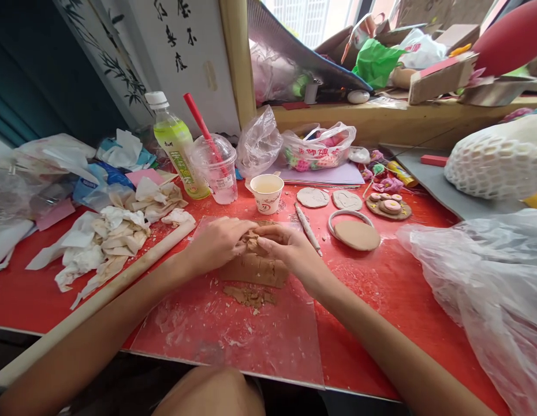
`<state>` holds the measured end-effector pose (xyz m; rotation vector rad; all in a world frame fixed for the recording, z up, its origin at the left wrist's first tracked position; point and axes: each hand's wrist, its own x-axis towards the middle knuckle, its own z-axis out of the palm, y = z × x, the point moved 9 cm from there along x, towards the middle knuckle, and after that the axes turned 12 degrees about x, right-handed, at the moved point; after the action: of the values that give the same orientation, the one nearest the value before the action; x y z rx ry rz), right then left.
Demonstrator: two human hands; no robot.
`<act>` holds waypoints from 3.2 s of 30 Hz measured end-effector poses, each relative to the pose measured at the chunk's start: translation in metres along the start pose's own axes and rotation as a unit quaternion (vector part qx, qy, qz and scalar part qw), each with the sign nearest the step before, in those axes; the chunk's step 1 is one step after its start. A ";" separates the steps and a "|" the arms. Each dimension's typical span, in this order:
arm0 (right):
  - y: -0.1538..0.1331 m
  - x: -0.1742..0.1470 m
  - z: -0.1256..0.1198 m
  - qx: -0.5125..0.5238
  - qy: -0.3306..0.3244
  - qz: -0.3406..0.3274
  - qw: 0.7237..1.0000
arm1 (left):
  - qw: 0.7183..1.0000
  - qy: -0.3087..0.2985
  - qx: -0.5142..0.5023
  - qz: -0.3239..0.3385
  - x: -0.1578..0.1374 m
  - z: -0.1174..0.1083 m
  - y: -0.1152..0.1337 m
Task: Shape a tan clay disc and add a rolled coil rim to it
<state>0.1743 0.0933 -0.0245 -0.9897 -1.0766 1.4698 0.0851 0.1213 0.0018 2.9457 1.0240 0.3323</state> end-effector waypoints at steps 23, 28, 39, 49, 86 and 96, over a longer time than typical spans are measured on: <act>-0.001 0.000 -0.033 -0.004 0.133 0.007 0.991 | 0.981 -0.112 0.147 0.055 -0.010 0.001 0.019; -0.001 0.002 -0.027 -0.036 0.104 -0.002 0.994 | 0.974 -0.111 0.181 0.076 -0.015 0.007 0.025; 0.000 0.002 -0.028 -0.018 0.105 0.006 0.994 | 0.928 0.014 -0.356 -0.109 -0.003 -0.033 -0.008; 0.003 0.002 -0.023 -0.038 0.080 0.031 0.996 | 0.687 -0.039 -0.664 -0.295 -0.010 0.005 -0.036; 0.011 0.002 -0.024 0.003 0.075 0.058 0.996 | 0.713 0.011 -0.648 -0.268 -0.006 0.000 -0.041; 0.009 0.007 -0.007 0.103 0.053 0.033 0.993 | 0.909 0.163 -0.349 -0.159 -0.011 -0.038 -0.022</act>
<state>0.1775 0.1008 -0.0351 -0.9532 -0.8056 1.5308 0.0553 0.1290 0.0353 2.0873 1.0906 0.9656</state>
